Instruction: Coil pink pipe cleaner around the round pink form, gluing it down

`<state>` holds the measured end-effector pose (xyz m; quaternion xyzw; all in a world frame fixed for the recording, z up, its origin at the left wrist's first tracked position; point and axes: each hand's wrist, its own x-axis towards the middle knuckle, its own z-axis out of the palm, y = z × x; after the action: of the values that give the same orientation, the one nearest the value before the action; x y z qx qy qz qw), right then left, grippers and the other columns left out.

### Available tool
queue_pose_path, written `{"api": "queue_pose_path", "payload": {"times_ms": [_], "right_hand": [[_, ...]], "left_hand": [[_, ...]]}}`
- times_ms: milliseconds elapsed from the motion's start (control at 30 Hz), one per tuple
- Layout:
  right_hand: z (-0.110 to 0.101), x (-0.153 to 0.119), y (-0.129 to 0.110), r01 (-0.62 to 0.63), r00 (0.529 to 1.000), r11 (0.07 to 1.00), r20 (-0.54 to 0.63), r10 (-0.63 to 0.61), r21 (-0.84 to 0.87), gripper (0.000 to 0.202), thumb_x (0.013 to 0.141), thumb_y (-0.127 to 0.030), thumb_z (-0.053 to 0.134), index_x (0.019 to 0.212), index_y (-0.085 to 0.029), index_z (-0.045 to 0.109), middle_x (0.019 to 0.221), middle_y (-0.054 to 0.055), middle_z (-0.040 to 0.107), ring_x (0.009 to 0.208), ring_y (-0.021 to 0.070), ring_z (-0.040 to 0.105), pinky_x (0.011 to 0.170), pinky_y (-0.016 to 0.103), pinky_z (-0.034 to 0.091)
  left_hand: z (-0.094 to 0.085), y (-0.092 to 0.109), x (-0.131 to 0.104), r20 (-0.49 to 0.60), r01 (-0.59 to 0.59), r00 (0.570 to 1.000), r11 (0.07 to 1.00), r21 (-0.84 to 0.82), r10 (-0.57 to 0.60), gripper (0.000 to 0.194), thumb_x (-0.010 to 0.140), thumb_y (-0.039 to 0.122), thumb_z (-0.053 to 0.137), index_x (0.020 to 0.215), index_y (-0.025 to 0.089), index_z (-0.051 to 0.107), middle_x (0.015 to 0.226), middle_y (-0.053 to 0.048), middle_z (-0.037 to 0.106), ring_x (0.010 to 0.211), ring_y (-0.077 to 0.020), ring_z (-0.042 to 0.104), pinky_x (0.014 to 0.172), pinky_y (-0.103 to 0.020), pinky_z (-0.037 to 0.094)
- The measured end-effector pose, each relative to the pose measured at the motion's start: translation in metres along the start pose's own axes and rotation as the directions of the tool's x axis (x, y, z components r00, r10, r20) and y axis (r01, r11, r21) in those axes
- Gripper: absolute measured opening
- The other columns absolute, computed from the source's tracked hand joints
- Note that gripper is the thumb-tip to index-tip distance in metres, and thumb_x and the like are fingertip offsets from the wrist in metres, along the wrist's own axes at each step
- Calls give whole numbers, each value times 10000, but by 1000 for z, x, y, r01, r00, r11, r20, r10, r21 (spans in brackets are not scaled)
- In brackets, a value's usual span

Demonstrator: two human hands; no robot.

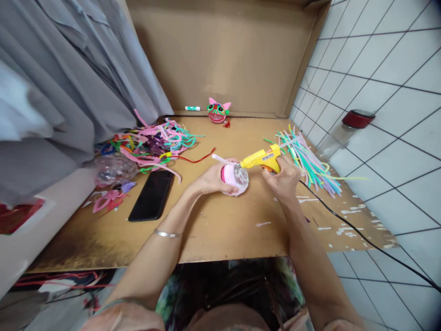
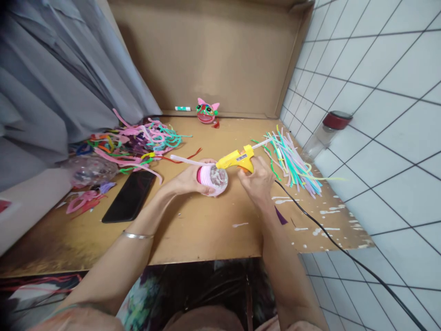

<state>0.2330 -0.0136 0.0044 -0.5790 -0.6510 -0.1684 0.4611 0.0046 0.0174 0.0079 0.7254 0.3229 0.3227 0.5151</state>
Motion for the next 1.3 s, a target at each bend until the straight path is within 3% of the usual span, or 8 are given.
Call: {"api": "queue_pose_path", "payload": {"times_ms": [567, 867, 1300], "right_hand": [[4, -2, 4, 3, 1000, 998, -27, -5, -59, 82, 737, -300, 565, 736, -220, 545, 733, 21, 571, 702, 189, 511, 605, 297, 361], [3, -2, 3, -9, 1000, 999, -4, 8, -53, 91, 745, -305, 567, 754, -216, 554, 760, 30, 580, 727, 192, 520, 615, 296, 367], [2, 0, 4, -7, 1000, 1000, -4, 7, 7, 108, 737, -319, 572, 718, -223, 526, 743, 26, 588, 709, 192, 525, 606, 298, 373]], "left_hand": [[-2, -3, 1, 0, -7, 1000, 1000, 20, 7, 733, 509, 258, 847, 1161, 166, 526, 1005, -35, 617, 868, -172, 594, 795, -305, 513], [-1, -2, 1, -21, 9, 1000, 999, 31, -8, 786, 494, 245, 859, 1198, 147, 523, 1036, -55, 636, 901, -192, 612, 853, -353, 520], [-1, 0, 0, -7, 16, 1000, 1000, 4, -16, 762, 488, 251, 844, 1170, 161, 516, 1001, -36, 610, 863, -168, 582, 816, -318, 500]]}}
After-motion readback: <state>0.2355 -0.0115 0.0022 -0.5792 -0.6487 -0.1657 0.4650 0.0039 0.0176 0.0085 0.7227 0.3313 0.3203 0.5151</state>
